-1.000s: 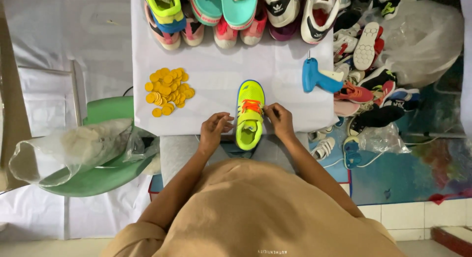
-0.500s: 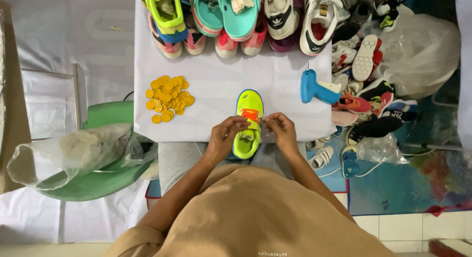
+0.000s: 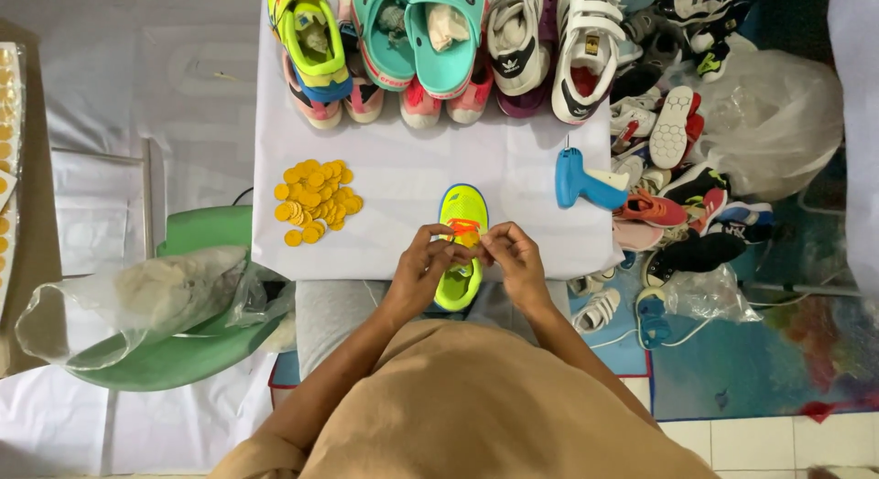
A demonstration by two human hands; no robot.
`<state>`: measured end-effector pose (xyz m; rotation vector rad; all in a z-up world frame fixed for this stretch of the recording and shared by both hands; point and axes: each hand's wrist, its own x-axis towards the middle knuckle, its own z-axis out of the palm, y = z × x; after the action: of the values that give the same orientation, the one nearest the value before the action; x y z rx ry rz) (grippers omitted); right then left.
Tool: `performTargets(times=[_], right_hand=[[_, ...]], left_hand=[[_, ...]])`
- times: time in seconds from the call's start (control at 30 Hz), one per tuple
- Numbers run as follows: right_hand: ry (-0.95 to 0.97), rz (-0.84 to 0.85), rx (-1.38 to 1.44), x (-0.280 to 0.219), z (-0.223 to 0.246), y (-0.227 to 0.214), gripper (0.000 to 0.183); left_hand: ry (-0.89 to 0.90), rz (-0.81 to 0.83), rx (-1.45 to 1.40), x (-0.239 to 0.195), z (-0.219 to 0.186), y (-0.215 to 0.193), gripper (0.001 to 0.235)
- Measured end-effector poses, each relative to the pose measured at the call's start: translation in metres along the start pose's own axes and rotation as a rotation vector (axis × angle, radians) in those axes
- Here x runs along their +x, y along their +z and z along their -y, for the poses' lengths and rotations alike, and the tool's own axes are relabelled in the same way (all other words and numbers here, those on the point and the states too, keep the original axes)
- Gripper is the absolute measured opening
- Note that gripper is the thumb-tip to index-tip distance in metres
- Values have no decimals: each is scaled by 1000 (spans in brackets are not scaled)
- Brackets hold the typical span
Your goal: The person takes a piece of white tissue paper from a plastic bag and crumples it into a ball. They then stuff the paper into the toe box of a neon yellow and blue sneaker to maintain its shape. The person adjusts the paper inside the shoe and then picks up a needle and thread from the table.
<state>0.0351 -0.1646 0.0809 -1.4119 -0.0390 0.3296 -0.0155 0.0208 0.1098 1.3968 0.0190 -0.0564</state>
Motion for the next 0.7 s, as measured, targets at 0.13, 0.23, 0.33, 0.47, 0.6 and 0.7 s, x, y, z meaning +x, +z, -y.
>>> performTargets(times=[0.13, 0.23, 0.33, 0.47, 0.6, 0.7], right_hand=[[8, -8, 1, -1, 3, 0, 12], [14, 9, -15, 0, 7, 3, 11], [31, 3, -30, -3, 6, 4, 13], [44, 19, -3, -5, 5, 4, 14], [49, -17, 20, -5, 4, 4, 15], [30, 22, 37, -5, 5, 2, 17]], left_hand=[[-68, 29, 74, -3, 3, -1, 18], [-122, 35, 102, -2, 4, 1, 13], [-122, -1, 88, -4, 11, 1, 13], [-124, -62, 100, -3, 19, -3, 13], [-98, -116, 112, -2, 20, -2, 13], [-108, -111, 87, -3, 16, -1, 14]])
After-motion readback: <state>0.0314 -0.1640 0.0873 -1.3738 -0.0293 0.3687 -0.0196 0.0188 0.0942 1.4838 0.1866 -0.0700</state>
